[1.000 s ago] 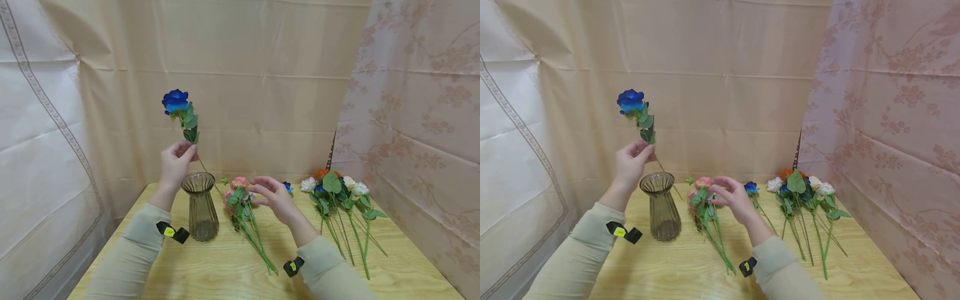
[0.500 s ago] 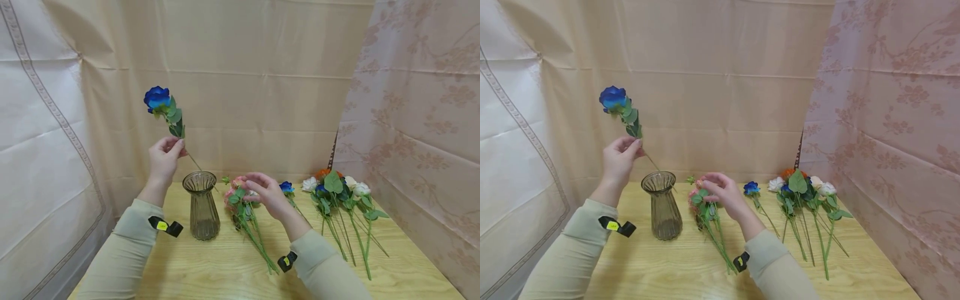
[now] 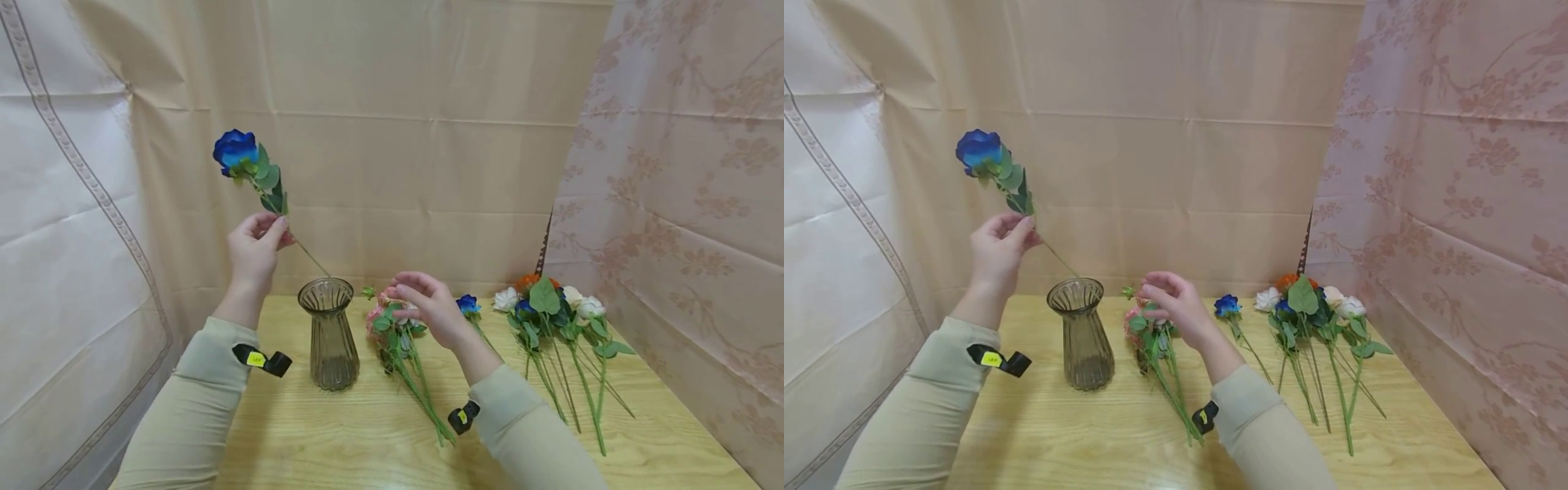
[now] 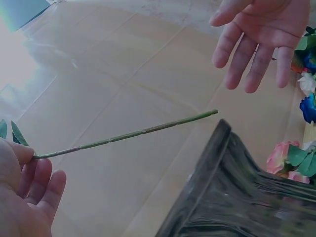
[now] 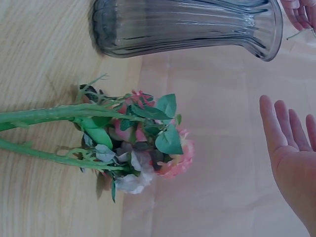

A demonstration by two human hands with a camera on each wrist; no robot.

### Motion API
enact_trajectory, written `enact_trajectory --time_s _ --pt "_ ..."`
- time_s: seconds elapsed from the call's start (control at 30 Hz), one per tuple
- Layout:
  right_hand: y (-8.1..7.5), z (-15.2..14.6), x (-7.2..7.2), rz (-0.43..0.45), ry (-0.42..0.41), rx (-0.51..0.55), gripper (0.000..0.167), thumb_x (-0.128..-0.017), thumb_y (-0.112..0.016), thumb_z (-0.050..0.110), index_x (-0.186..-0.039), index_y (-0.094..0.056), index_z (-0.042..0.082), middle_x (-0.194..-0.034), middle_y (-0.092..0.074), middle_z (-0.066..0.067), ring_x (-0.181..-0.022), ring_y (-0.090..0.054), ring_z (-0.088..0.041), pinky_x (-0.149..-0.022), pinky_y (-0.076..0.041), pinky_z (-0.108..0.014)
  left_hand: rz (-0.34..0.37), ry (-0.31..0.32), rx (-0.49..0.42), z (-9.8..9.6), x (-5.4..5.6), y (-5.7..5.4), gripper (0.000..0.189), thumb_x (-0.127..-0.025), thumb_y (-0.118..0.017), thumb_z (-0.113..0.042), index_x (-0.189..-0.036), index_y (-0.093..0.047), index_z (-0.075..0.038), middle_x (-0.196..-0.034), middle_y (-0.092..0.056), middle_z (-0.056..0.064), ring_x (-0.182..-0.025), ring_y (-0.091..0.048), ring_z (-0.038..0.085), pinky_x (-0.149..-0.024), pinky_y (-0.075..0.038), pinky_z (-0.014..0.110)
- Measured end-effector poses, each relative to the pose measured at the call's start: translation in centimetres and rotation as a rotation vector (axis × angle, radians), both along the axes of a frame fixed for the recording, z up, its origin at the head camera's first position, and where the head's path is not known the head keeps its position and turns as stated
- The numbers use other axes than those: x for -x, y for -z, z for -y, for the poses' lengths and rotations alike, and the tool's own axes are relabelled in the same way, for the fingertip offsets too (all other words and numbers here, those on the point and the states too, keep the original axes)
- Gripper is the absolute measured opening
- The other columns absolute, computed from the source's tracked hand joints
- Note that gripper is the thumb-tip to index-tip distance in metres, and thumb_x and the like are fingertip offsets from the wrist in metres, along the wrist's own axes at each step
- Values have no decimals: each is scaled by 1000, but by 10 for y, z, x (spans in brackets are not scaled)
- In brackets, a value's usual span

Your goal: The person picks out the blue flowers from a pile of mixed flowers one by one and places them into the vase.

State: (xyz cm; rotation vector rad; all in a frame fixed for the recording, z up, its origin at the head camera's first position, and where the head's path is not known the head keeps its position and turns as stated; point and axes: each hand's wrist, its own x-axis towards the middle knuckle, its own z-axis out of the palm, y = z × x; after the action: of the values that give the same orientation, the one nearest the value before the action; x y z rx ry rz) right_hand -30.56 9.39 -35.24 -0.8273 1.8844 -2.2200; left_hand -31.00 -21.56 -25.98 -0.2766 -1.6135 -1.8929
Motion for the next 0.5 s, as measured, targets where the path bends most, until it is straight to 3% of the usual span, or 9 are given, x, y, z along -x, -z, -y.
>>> enact_trajectory --time_s 0.27,0.4,0.5 --pt "-10 2 2 -24 10 1 46 -104 -62 20 -142 -49 -2 -138 -56 -19 -121 -60 -30 -96 -53 -54 -5 -27 52 2 -2 -9 18 -97 -70 -5 -105 -66 10 -94 -65 16 -75 -64 17 -73 -59 23" --pt "-16 5 4 -42 20 -9 45 -104 -63 19 -141 -50 -2 -138 -57 -18 -122 -60 -31 -98 -51 -58 6 -44 107 3 -4 -12 19 -98 -69 -7 -108 -66 9 -93 -67 11 -76 -65 15 -74 -59 22" --pt "-18 6 4 -62 29 -27 44 -104 -63 19 -141 -51 -1 -137 -58 -17 -125 -57 -36 -96 -54 -52 15 -57 150 4 -5 -15 18 -98 -69 -9 -107 -66 7 -93 -68 7 -77 -66 14 -75 -59 22"
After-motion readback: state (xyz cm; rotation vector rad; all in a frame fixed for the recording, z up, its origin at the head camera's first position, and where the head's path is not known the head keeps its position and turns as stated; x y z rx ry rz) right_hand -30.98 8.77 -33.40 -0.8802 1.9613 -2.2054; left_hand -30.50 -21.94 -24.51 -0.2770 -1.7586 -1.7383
